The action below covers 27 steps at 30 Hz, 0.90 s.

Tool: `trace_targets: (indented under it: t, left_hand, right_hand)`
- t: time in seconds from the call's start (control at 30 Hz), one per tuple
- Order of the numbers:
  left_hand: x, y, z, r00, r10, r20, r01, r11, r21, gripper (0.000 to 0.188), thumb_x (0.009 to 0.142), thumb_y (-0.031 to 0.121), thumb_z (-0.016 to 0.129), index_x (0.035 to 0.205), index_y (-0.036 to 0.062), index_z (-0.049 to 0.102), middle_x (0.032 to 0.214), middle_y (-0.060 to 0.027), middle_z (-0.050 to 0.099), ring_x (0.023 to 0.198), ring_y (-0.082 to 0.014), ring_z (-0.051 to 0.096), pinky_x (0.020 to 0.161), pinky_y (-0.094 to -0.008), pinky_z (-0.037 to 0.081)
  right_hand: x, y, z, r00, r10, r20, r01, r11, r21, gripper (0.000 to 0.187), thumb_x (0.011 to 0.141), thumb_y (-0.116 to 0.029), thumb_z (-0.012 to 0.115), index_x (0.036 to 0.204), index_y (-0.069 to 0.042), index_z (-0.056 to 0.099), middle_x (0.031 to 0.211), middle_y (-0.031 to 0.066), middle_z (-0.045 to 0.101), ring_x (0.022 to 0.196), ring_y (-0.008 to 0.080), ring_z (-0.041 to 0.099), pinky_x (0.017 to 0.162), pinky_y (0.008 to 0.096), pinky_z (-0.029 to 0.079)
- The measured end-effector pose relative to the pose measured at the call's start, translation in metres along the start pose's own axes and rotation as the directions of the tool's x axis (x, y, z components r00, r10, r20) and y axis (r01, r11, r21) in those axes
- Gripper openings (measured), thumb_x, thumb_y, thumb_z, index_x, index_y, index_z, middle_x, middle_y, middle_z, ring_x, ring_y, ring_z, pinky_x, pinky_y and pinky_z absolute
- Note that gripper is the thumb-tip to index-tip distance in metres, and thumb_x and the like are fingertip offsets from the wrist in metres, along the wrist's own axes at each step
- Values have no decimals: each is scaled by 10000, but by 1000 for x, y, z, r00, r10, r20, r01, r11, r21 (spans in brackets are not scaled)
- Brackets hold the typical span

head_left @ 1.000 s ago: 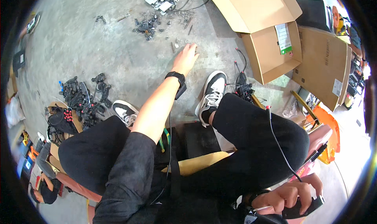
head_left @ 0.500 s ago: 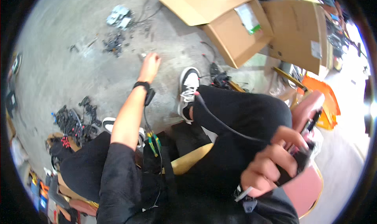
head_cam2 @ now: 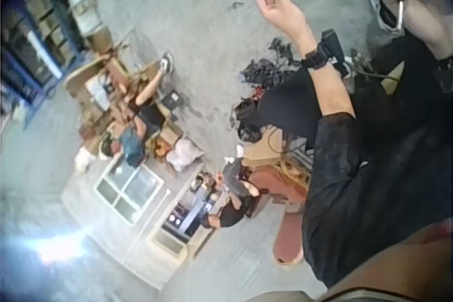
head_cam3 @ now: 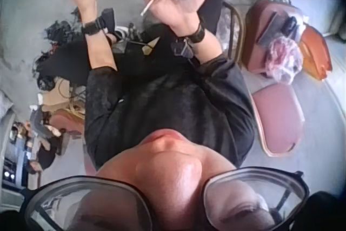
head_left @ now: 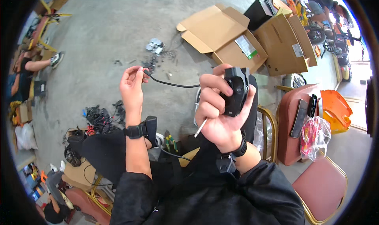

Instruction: The person uses pliers to assemble components of a small mechanical part, positioning a metal pin and aligning several pieces while holding the main body of the assembly.

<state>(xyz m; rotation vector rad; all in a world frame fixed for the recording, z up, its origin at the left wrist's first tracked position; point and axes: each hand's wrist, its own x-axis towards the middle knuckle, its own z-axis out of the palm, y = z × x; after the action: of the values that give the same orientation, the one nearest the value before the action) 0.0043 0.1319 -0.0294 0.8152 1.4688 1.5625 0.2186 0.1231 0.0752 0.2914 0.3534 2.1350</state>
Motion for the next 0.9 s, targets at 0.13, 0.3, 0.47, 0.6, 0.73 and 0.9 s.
trace_targets:
  t: [0.13, 0.3, 0.47, 0.6, 0.73, 0.9]
  left_hand:
    - [-58, 82, -13, 987, 162, 17, -162, 987, -26, 124, 905, 70, 551, 1010, 6, 566, 937, -96, 634, 770, -140, 593, 698, -255, 454]
    - [-144, 151, -14, 838, 519, -169, -474, 846, 245, 117, 848, -31, 565, 963, -15, 576, 1085, -93, 554, 877, -121, 552, 745, -245, 440]
    - [-195, 155, -4, 721, 681, -127, -645, 726, 238, 164, 760, -95, 637, 912, -39, 609, 999, -129, 575, 808, -137, 516, 676, -242, 424]
    - [-213, 137, 4, 885, 466, -12, -464, 882, 85, 172, 760, -60, 683, 923, -31, 637, 892, -84, 622, 774, -108, 518, 679, -230, 402]
    - [-218, 135, -1, 888, 458, -23, -455, 886, 87, 164, 765, -55, 681, 923, -29, 642, 865, -59, 633, 778, -99, 515, 688, -221, 383]
    - [-219, 135, -2, 906, 421, -50, -421, 907, 0, 148, 770, -52, 672, 915, -27, 651, 880, -62, 648, 779, -103, 521, 694, -230, 377]
  right_hand:
    - [-11, 24, 3, 997, 50, 62, -50, 999, 8, 455, 760, -299, 646, 1157, -104, 538, 784, -42, 447, 523, 77, 307, 492, 234, 242]
    - [-28, 61, 4, 988, 96, 121, -95, 995, -14, 352, 748, -366, 563, 1007, -131, 598, 766, -18, 416, 558, 97, 296, 525, 253, 237]
    - [-46, 99, -9, 990, 136, 35, -134, 990, -54, 328, 732, -328, 589, 943, -81, 550, 746, -30, 432, 542, 91, 297, 511, 242, 245]
    - [-66, 111, -23, 989, 144, -38, -149, 944, -295, 352, 725, -389, 541, 964, -132, 518, 751, -8, 430, 684, 151, 432, 685, 337, 359]
    - [-73, 115, -24, 989, 122, -88, -147, 905, -400, 438, 694, -385, 554, 1047, -144, 457, 754, 9, 438, 718, 177, 461, 727, 377, 371]
    - [-79, 120, -9, 990, 40, -138, -100, 881, -463, 447, 680, -346, 574, 1058, -137, 461, 736, 15, 430, 737, 193, 495, 803, 401, 408]
